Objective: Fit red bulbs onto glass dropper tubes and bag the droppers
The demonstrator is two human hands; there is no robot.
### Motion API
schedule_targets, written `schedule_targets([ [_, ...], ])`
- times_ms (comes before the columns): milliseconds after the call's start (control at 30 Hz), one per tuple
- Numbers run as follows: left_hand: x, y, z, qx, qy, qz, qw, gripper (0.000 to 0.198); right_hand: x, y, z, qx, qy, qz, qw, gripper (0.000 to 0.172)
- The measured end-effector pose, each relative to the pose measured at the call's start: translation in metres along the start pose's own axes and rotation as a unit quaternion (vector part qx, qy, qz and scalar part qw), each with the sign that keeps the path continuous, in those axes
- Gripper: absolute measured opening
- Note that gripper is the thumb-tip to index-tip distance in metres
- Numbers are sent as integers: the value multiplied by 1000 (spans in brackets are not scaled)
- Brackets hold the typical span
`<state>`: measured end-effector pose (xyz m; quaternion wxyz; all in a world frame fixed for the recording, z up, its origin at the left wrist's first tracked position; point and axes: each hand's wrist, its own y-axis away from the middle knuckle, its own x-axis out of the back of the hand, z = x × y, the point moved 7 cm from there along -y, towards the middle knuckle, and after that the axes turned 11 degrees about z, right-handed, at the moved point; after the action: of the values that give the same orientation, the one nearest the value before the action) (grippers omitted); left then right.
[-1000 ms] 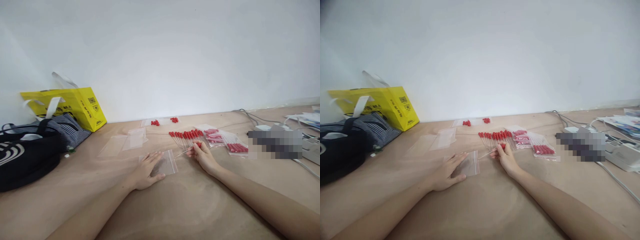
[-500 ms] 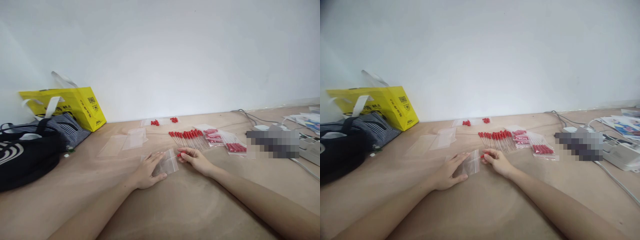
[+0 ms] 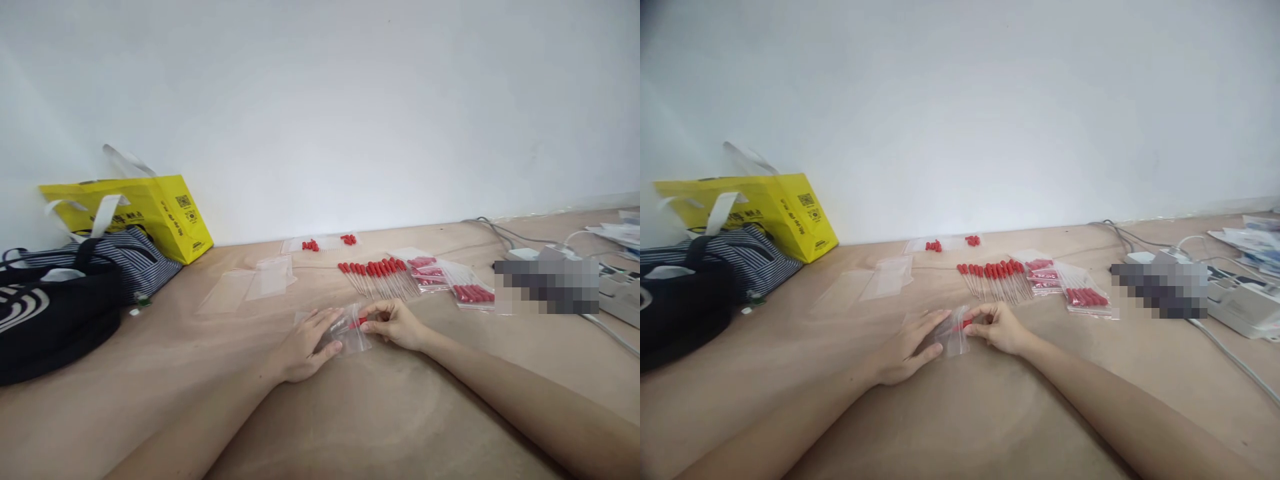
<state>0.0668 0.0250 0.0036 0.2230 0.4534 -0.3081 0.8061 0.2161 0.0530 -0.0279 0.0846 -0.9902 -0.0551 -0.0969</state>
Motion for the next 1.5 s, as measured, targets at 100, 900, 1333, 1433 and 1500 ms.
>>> schedule_targets([
  [100,3,0,-3,20,29,34,999,48,-5,3,-3,23,22,-40,999,28],
  [900,24,29,-39,75,66,15,995,47,-9,-3,-10,76,53,-93,991,26],
  [1333,22,24,-36,59,48,16,997,45,-18,-1,0,-21,-31,-58,998,29],
  [1433,22,24,-35,55,49,17,997,44,-6,-3,-1,1,52,43,998,20],
  [1500,22,24,-35,55,50,17,997,43,-1,-4,-1,16,92,73,993,17],
])
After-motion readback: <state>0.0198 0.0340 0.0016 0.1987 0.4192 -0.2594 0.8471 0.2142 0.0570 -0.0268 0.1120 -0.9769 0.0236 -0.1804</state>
